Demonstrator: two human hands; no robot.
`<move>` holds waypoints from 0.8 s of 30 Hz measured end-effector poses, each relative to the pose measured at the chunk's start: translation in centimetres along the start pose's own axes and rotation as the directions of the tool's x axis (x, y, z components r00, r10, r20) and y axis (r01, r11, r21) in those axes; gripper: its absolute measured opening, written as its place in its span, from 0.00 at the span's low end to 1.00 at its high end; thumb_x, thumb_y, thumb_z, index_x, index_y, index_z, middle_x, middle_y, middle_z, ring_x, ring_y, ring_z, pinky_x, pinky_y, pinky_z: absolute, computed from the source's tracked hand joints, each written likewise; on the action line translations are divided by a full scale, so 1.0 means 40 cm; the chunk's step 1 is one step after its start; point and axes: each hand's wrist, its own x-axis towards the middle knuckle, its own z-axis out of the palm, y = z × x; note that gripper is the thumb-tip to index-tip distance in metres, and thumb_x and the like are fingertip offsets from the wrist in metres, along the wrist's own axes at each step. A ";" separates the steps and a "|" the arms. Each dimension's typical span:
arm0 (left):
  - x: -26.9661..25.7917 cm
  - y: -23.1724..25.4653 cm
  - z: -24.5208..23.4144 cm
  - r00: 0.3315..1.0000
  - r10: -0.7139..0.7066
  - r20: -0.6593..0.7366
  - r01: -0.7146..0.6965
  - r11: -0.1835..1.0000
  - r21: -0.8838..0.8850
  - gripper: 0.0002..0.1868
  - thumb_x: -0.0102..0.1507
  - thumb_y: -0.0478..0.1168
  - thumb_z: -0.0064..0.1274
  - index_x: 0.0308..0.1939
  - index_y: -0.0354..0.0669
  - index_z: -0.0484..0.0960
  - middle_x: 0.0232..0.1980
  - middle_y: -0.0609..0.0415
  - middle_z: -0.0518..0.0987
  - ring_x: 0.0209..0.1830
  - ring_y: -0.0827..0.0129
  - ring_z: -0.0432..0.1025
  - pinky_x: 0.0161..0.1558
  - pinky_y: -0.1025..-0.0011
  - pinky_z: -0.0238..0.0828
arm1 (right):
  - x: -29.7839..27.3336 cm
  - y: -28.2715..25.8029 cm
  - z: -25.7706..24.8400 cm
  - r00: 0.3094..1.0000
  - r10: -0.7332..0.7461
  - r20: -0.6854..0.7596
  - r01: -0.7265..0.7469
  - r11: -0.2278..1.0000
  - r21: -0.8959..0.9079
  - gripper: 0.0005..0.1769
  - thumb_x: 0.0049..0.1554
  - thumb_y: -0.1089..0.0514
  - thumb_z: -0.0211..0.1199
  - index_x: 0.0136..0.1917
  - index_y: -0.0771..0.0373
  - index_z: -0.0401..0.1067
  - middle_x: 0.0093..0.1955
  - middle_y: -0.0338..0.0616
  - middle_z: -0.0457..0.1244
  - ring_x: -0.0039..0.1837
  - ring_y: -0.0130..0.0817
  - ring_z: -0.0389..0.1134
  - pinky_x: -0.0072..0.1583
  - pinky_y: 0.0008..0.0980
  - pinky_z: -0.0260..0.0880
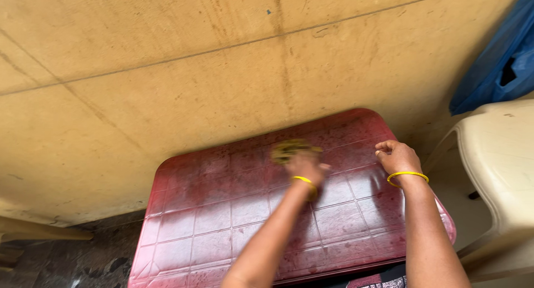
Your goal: The person wipes the surface of a red plastic table using a patterned cloth, then dips the cloth into a bucket of water and wrings it out.
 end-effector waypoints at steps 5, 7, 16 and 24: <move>-0.133 0.220 0.083 0.809 0.587 -0.027 -0.585 0.809 0.063 0.39 0.64 0.63 0.47 0.77 0.56 0.62 0.81 0.38 0.52 0.82 0.44 0.41 0.75 0.37 0.20 | 0.014 0.018 -0.005 0.999 -0.029 -0.030 0.029 1.000 -0.002 0.14 0.55 0.53 0.68 0.55 0.53 0.81 0.52 0.46 0.73 0.55 0.41 0.74 0.60 0.41 0.72; -0.193 0.214 0.095 0.754 0.657 -0.023 -0.655 0.754 0.054 0.35 0.69 0.62 0.44 0.78 0.58 0.63 0.83 0.40 0.54 0.84 0.45 0.44 0.78 0.38 0.20 | 0.012 0.015 -0.003 1.000 -0.019 -0.018 0.019 1.000 0.003 0.14 0.56 0.53 0.68 0.56 0.53 0.81 0.52 0.47 0.73 0.55 0.40 0.75 0.60 0.41 0.72; -0.269 -0.246 -0.071 0.952 0.307 0.021 -0.307 0.947 0.095 0.34 0.68 0.58 0.47 0.77 0.65 0.60 0.81 0.49 0.55 0.83 0.56 0.46 0.76 0.38 0.14 | -0.009 -0.045 0.028 0.998 -0.057 0.016 0.057 0.998 -0.004 0.13 0.56 0.55 0.68 0.56 0.53 0.81 0.55 0.44 0.72 0.56 0.42 0.73 0.59 0.42 0.71; -0.522 -0.601 -0.179 0.971 0.170 -0.168 -0.185 0.980 -0.075 0.35 0.65 0.48 0.51 0.77 0.59 0.60 0.81 0.49 0.53 0.81 0.52 0.48 0.75 0.43 0.31 | -0.129 -0.206 0.170 0.866 -0.500 -0.015 0.499 0.866 -0.031 0.11 0.56 0.58 0.66 0.53 0.53 0.82 0.56 0.49 0.71 0.58 0.47 0.72 0.60 0.42 0.72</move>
